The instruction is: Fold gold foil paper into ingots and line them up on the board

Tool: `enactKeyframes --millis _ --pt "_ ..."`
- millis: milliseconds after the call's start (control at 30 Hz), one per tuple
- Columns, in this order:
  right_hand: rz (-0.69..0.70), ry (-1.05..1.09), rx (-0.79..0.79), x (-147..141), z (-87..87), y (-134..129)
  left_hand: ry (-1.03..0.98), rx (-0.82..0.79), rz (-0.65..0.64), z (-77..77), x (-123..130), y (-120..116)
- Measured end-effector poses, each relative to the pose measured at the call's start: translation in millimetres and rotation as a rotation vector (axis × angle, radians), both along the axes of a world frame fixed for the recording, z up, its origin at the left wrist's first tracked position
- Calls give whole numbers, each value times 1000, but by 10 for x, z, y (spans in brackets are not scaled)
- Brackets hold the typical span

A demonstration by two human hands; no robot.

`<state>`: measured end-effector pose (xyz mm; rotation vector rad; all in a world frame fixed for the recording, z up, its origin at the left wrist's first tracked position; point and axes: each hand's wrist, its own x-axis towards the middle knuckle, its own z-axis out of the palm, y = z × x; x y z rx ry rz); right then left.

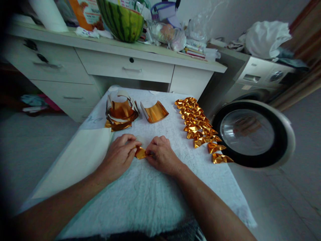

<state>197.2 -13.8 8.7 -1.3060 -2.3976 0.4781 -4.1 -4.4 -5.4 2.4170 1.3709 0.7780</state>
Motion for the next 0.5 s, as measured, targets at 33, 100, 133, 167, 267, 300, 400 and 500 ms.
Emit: enactKeyframes --millis 33,100,133,167,267,300,400,500 --pt "5 3 8 5 -11 6 -7 0 31 -14 -9 8" --pt "7 11 24 13 -27 14 -14 -24 46 -42 -21 23" --pt "5 12 31 17 -33 18 -18 -30 45 -53 -24 29" --pt "6 11 36 21 -38 22 -22 -32 44 -60 -25 33" --pt "7 9 57 40 -44 35 -29 -25 49 -59 -27 35" --pt "4 9 64 47 -43 40 -28 -24 53 -53 -28 33" --pt "-21 1 65 66 -30 48 -20 -41 56 -31 -32 23" --pt "-32 -7 29 69 3 43 -13 -83 35 -7 -29 8"
